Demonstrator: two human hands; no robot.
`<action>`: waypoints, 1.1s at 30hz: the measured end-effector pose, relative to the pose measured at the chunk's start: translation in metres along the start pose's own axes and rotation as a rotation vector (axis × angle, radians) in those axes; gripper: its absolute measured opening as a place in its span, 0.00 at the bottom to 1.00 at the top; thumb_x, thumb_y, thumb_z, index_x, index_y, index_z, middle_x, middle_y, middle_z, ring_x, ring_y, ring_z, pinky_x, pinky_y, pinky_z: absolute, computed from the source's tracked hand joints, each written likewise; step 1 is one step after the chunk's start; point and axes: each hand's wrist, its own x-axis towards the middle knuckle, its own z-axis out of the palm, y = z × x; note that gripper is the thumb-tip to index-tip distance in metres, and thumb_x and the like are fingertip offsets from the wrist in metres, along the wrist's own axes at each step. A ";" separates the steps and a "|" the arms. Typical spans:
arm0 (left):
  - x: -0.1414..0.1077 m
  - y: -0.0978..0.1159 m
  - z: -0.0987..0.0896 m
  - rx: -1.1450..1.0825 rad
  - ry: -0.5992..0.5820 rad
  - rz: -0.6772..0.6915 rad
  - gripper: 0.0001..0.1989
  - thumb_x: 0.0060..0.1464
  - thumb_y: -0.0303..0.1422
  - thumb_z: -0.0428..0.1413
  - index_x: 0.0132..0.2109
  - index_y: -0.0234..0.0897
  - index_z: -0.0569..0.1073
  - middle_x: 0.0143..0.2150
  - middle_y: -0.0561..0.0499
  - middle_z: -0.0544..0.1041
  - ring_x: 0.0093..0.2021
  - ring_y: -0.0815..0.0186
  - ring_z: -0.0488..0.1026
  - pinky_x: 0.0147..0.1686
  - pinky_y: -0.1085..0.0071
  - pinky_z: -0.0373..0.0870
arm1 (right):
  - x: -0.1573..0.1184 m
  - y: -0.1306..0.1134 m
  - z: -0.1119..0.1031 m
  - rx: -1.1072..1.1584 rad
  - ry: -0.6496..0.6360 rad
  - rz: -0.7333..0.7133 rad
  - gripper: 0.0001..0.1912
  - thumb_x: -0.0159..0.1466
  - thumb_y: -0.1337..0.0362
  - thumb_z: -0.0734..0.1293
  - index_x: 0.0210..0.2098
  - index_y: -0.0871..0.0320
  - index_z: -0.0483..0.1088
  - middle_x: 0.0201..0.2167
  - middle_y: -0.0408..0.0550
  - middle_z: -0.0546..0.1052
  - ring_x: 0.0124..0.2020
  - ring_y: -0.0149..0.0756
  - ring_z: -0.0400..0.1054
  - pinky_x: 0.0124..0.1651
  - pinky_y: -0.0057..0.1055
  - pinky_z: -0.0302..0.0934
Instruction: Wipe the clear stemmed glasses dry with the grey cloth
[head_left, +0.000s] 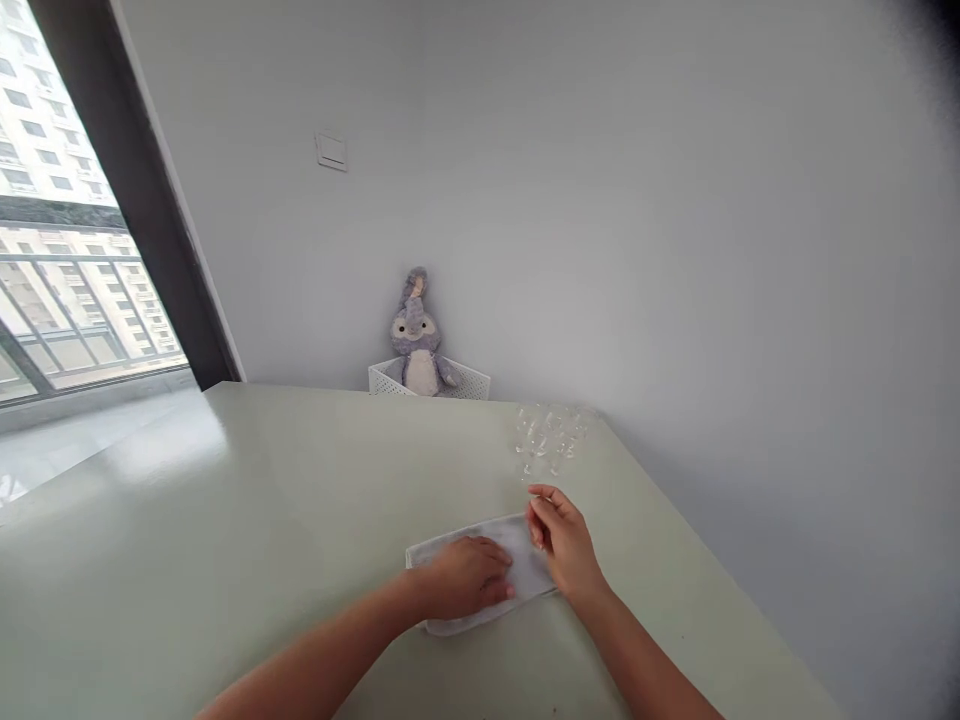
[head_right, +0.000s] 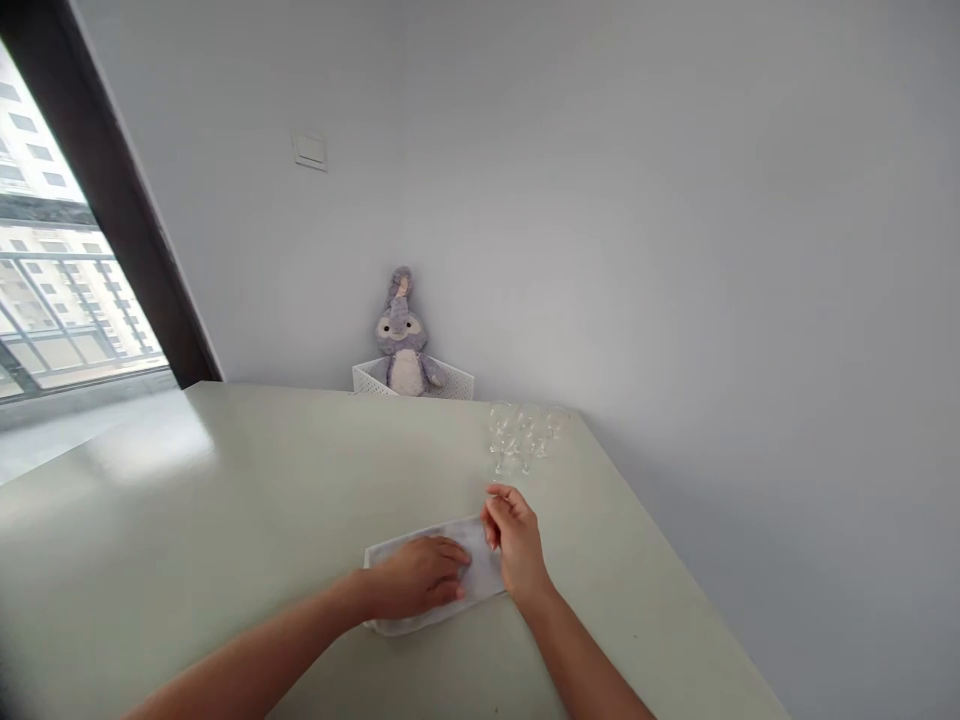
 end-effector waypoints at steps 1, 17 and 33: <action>0.006 0.001 0.003 -0.056 0.003 0.004 0.15 0.55 0.38 0.45 0.34 0.39 0.74 0.43 0.51 0.74 0.46 0.66 0.68 0.49 0.70 0.59 | 0.012 0.006 -0.004 0.038 0.077 0.007 0.12 0.51 0.61 0.65 0.34 0.58 0.64 0.21 0.39 0.67 0.15 0.22 0.53 0.17 0.22 0.47; 0.008 -0.065 0.002 -0.426 0.769 -0.633 0.13 0.49 0.34 0.47 0.43 0.38 0.60 0.39 0.48 0.71 0.31 0.67 0.66 0.32 0.68 0.64 | 0.097 0.057 0.015 0.028 0.110 0.140 0.21 0.45 0.71 0.63 0.41 0.57 0.65 0.53 0.50 0.61 0.30 0.29 0.69 0.26 0.25 0.65; 0.008 -0.087 -0.006 -0.112 1.004 -0.901 0.36 0.48 0.36 0.49 0.60 0.38 0.40 0.53 0.42 0.63 0.55 0.55 0.56 0.49 0.56 0.56 | 0.159 0.059 0.001 -0.099 0.385 0.081 0.34 0.47 0.71 0.61 0.54 0.50 0.54 0.46 0.47 0.67 0.25 0.24 0.67 0.26 0.22 0.62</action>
